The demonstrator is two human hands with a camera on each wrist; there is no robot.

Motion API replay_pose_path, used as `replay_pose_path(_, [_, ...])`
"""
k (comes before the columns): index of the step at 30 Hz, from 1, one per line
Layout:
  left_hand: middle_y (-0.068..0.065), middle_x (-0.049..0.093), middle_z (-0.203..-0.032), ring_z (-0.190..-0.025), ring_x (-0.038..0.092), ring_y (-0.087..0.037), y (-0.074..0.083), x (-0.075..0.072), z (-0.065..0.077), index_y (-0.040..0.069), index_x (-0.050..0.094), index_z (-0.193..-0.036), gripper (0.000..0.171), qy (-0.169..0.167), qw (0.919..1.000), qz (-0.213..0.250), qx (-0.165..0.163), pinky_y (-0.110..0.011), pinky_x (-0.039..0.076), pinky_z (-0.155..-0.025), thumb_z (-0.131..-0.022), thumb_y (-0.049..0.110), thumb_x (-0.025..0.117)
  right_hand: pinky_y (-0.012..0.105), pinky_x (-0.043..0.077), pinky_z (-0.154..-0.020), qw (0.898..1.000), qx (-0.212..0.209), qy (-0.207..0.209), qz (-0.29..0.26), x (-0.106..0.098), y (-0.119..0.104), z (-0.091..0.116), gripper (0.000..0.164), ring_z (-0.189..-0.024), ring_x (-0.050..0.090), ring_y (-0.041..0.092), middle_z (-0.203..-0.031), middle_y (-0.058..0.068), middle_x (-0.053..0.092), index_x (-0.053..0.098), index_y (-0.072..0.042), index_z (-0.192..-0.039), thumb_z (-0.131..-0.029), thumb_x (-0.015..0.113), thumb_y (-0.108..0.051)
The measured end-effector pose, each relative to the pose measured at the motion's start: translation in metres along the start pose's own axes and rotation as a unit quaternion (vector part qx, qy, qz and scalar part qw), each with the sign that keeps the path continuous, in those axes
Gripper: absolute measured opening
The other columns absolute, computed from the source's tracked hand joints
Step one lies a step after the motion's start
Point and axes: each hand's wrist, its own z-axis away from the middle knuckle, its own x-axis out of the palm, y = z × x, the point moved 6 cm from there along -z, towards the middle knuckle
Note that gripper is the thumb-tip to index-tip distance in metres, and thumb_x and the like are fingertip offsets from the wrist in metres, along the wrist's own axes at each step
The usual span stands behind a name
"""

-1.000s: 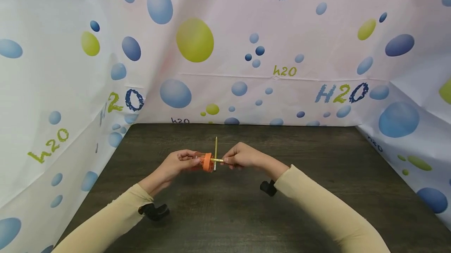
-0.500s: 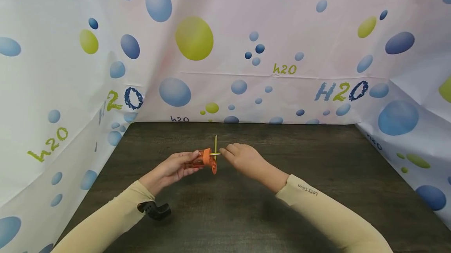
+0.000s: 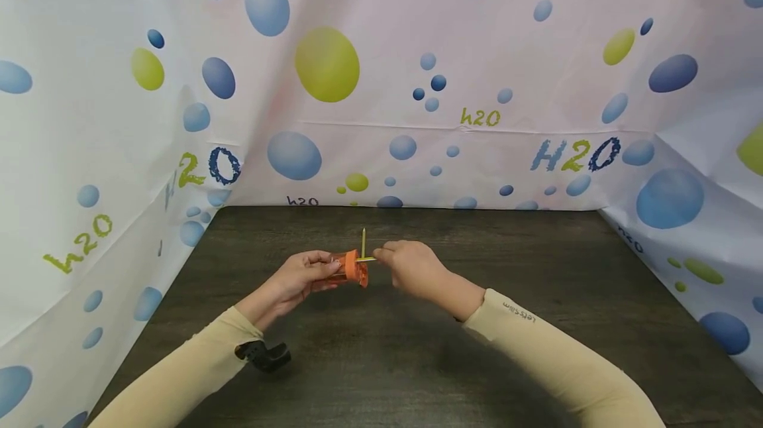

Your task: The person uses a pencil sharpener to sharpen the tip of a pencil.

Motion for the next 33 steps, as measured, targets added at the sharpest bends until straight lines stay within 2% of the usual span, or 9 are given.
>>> replay_pose_path(4, [-0.015,0.073,-0.119,-0.095,0.072,-0.009,0.004,-0.002,0.001,-0.003,0.062,-0.131,0.041,0.019,0.9962,-0.078,0.034,-0.048,0.059,-0.102,-0.096,0.015,0.072,0.020,0.052,-0.056,0.971,0.077,-0.107,-0.199,0.011,0.016,-0.004,0.019,-0.065,0.067,0.014,-0.087,0.014,0.077,0.076,0.005,-0.111,-0.098,0.062,0.000])
replay_pose_path(9, [-0.020,0.070,-0.123,-0.101,0.071,-0.016,0.010,-0.002,0.002,0.000,0.065,-0.131,0.042,0.032,0.9863,-0.148,0.065,-0.051,0.060,-0.099,-0.094,0.016,0.075,0.022,0.030,-0.049,0.830,0.200,-0.236,-0.463,0.030,0.037,-0.002,0.030,-0.049,0.029,0.008,-0.059,0.001,0.051,0.073,0.010,-0.114,-0.107,0.051,-0.010])
replay_pose_path(11, [-0.020,0.070,-0.122,-0.101,0.070,-0.017,0.010,-0.002,0.001,0.000,0.065,-0.129,0.041,0.034,0.9857,-0.152,0.065,-0.051,0.060,-0.099,-0.094,0.016,0.075,0.023,0.034,-0.049,0.812,0.206,-0.255,-0.483,0.035,0.041,-0.001,0.033,-0.048,0.033,0.006,-0.061,-0.003,0.052,0.072,0.010,-0.117,-0.108,0.050,-0.012])
replay_pose_path(13, [-0.020,0.070,-0.121,-0.098,0.070,-0.014,0.008,-0.002,-0.001,-0.001,0.065,-0.129,0.041,0.036,0.9859,-0.154,0.054,-0.050,0.060,-0.098,-0.094,0.018,0.075,0.026,0.046,-0.051,0.826,0.190,-0.253,-0.466,0.036,0.042,0.000,0.034,-0.052,0.045,0.004,-0.066,0.000,0.060,0.071,0.009,-0.120,-0.108,0.050,-0.015])
replay_pose_path(17, [-0.023,0.068,-0.125,-0.093,0.071,-0.010,0.000,-0.002,-0.003,-0.006,0.059,-0.133,0.044,0.026,0.9935,-0.109,0.021,-0.046,0.061,-0.099,-0.098,0.019,0.070,0.032,0.061,-0.068,0.923,0.121,-0.176,-0.319,0.024,0.035,-0.002,0.035,-0.075,0.069,0.010,-0.096,0.011,0.077,0.069,0.004,-0.127,-0.107,0.055,-0.020])
replay_pose_path(21, [-0.012,0.072,-0.115,-0.088,0.072,-0.006,-0.006,-0.002,-0.003,-0.011,0.053,-0.137,0.044,0.006,0.9998,-0.007,-0.017,-0.028,0.064,-0.090,-0.104,0.017,0.061,0.032,0.061,-0.073,0.990,0.031,-0.050,-0.125,0.007,0.018,0.000,0.037,-0.085,0.071,0.017,-0.107,0.011,0.076,0.068,-0.002,-0.129,-0.099,0.069,-0.022])
replay_pose_path(24, [0.001,0.074,-0.099,-0.085,0.073,-0.005,-0.010,-0.002,-0.002,-0.011,0.052,-0.139,0.044,-0.011,0.9970,0.062,-0.044,-0.017,0.062,-0.082,-0.107,0.020,0.056,0.031,0.061,-0.073,0.996,-0.067,0.056,0.024,0.001,0.003,0.006,0.039,-0.084,0.070,0.016,-0.100,0.005,0.075,0.071,-0.004,-0.122,-0.086,0.082,-0.016])
replay_pose_path(28, [0.006,0.075,-0.089,-0.085,0.074,-0.005,-0.012,0.002,-0.001,-0.007,0.056,-0.137,0.044,-0.040,0.9907,0.111,-0.068,-0.014,0.061,-0.080,-0.108,0.026,0.053,0.026,0.059,-0.067,0.964,-0.152,0.157,0.154,0.004,-0.008,0.015,0.049,-0.078,0.065,0.014,-0.090,0.003,0.068,0.071,-0.004,-0.114,-0.069,0.092,-0.003])
replay_pose_path(33, [0.004,0.075,-0.092,-0.084,0.074,-0.006,-0.011,0.005,-0.001,-0.008,0.056,-0.136,0.041,-0.046,0.9912,0.104,-0.068,-0.014,0.061,-0.079,-0.108,0.022,0.054,0.023,0.055,-0.057,0.969,-0.132,0.145,0.151,0.007,-0.007,0.015,0.048,-0.074,0.065,0.014,-0.087,0.003,0.067,0.074,-0.004,-0.108,-0.064,0.092,0.004])
